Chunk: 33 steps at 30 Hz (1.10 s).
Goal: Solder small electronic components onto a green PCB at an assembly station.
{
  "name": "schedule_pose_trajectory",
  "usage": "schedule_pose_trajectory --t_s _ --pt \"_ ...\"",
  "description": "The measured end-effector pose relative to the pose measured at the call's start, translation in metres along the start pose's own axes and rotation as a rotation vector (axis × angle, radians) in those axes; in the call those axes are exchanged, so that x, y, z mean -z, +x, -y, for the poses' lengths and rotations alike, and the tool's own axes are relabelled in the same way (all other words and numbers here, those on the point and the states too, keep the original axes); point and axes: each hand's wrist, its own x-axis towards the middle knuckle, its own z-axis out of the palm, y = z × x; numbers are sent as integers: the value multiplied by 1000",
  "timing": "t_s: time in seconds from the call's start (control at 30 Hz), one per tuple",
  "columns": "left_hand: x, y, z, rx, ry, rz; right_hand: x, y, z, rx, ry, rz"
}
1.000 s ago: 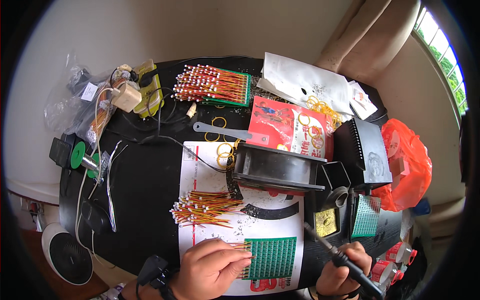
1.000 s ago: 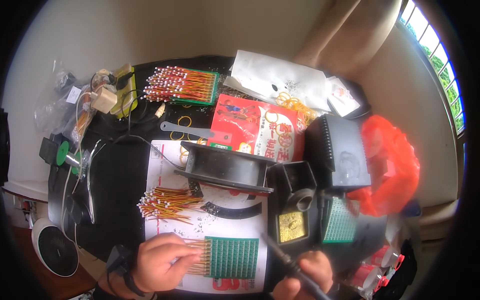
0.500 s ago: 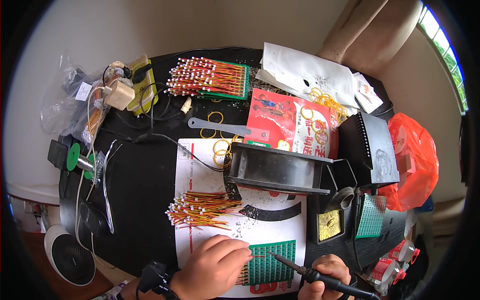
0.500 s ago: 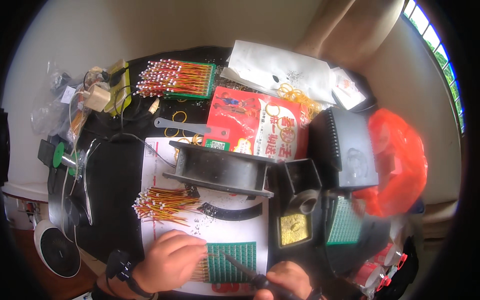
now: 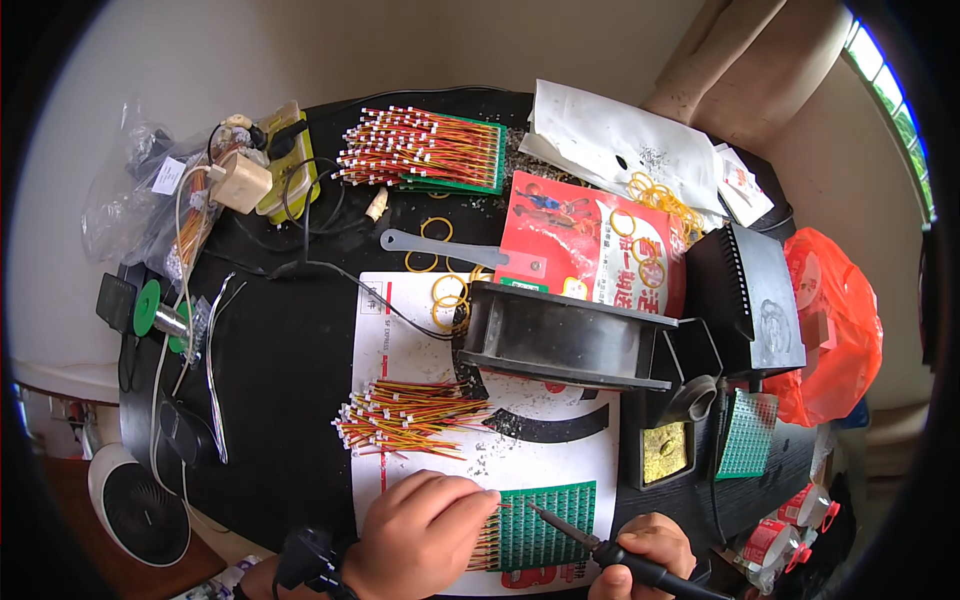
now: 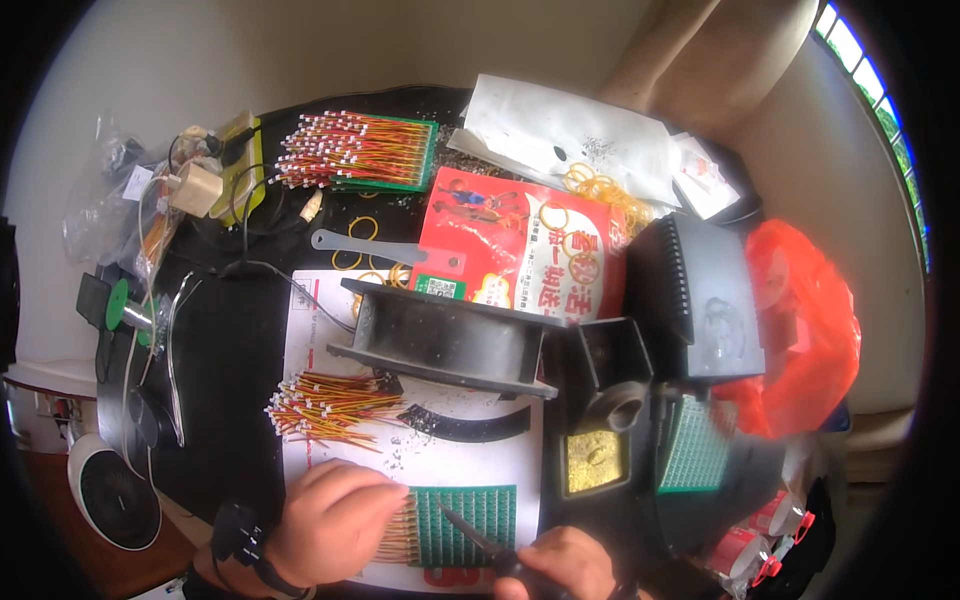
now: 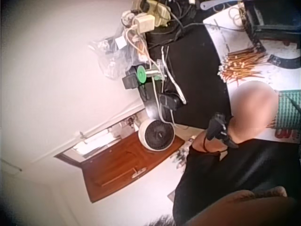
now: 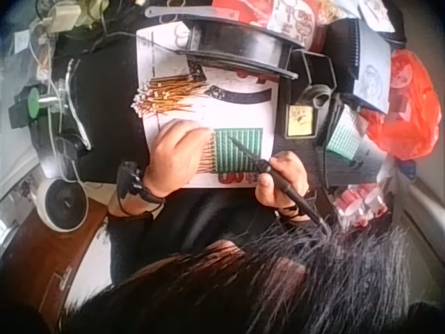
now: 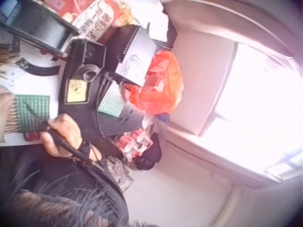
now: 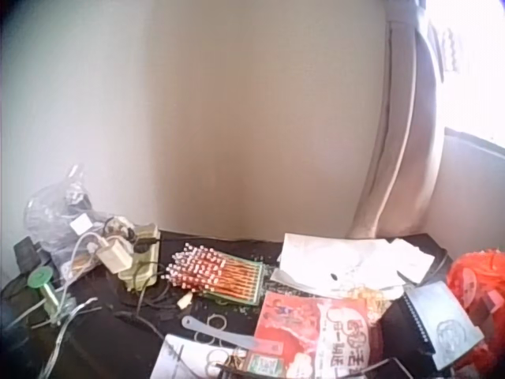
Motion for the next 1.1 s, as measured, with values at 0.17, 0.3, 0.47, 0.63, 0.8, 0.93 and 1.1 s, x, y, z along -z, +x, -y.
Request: schedule_pose_trajectory --t_s 0.17,0.3,0.47,0.63,0.8,0.93,1.1 --pt "-6 2 -4 -34 71 63 1 -5 -3 34 1 -22" --pt "-8 -1 -8 -36 39 -9 0 -7 -4 68 -31 -20" --pt "-10 -2 -5 -11 55 21 0 -5 2 -42 15 0" --pt "-11 -2 -10 -103 142 4 2 -6 -5 82 -54 54" --pt "-16 -1 -7 -133 161 -6 -3 -4 2 -104 -11 32" --pt "-14 -9 -11 -68 93 -23 -4 -6 6 -148 -34 19" --pt "-15 -1 -2 -89 54 19 -1 -7 -4 31 -107 122"
